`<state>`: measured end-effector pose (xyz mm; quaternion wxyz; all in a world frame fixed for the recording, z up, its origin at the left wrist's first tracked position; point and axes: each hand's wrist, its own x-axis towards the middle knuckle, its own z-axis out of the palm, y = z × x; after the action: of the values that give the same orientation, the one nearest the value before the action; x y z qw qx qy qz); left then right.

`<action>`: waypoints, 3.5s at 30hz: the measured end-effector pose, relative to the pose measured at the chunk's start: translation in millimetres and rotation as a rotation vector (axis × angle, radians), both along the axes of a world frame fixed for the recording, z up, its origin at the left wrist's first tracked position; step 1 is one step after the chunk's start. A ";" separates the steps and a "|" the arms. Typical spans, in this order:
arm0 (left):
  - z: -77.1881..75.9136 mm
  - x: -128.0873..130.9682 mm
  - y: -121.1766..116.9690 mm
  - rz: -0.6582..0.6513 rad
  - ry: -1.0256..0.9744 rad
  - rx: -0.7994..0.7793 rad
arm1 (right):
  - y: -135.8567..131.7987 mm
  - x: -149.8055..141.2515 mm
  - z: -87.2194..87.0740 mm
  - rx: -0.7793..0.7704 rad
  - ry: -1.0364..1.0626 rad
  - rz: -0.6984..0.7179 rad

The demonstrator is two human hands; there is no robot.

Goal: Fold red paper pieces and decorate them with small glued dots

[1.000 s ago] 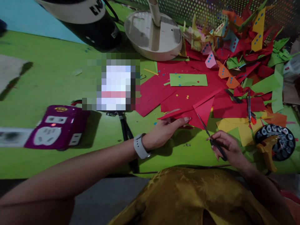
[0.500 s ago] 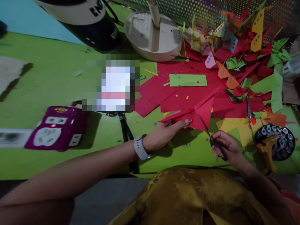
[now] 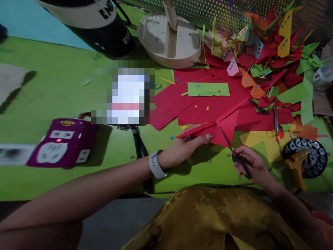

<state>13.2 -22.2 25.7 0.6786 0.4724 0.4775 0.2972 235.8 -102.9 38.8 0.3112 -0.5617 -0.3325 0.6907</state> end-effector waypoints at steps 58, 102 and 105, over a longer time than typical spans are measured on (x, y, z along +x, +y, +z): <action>-4.6 -5.5 -1.8 -0.075 0.055 0.012 | -0.5 -1.3 -0.8 0.008 -0.001 0.006; 3.9 4.5 12.2 0.085 -0.083 -0.039 | 38.2 57.4 19.5 0.309 -1.616 0.441; 5.5 4.7 12.1 0.045 -0.045 -0.028 | 32.3 58.1 22.5 0.373 -1.620 0.424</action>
<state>17.9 -10.1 31.1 0.6887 0.4453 0.4768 0.3162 294.0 -70.6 61.4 -0.0705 -0.7475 -0.6583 0.0539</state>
